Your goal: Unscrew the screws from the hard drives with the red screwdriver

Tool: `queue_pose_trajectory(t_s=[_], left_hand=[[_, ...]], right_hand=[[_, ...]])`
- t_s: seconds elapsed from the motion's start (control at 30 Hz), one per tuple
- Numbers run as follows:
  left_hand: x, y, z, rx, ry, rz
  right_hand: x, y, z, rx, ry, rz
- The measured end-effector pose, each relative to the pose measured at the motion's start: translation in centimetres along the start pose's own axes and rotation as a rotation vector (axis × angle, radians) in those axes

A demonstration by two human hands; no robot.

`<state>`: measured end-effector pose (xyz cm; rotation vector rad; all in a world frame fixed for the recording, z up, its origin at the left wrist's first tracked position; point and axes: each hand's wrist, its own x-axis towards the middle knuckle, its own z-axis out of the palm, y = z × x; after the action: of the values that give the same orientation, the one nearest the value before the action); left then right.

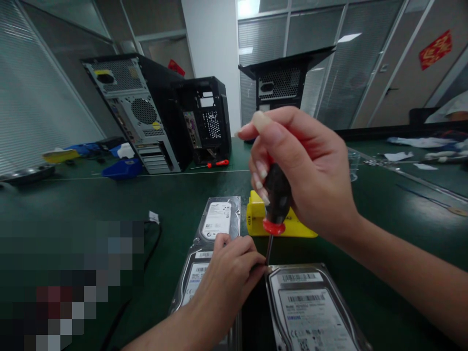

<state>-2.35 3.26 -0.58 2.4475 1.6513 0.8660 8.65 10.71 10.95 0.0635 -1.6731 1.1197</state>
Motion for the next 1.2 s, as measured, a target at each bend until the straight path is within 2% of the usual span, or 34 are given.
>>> queue_pose_trajectory(t_s=[0.2,0.43,0.77,0.9,1.03,1.2], left_hand=[[-0.2,-0.3,0.1,-0.022,0.014,0.004],[0.0,-0.6,0.2,-0.043,0.014,0.004],[-0.1,-0.3,0.2,-0.051,-0.002,0.002],[0.1,-0.4,0.2,-0.056,-0.007,-0.005],[0.0,-0.3,0.1,-0.065,-0.016,-0.015],[0.0,-0.3,0.0,-0.09,-0.034,-0.024]], right_hand=[[-0.2,-0.2,0.4,0.017,0.028,-0.004],[0.0,0.0,0.1,0.039,-0.032,-0.064],[0.1,0.2,0.1,0.039,-0.026,-0.077],[0.1,0.0,-0.3,-0.007,-0.097,-0.042],[0.3,-0.3,-0.9,0.012,-0.187,0.056],[0.9,-1.1,-2.4,0.074,-0.431,0.179]])
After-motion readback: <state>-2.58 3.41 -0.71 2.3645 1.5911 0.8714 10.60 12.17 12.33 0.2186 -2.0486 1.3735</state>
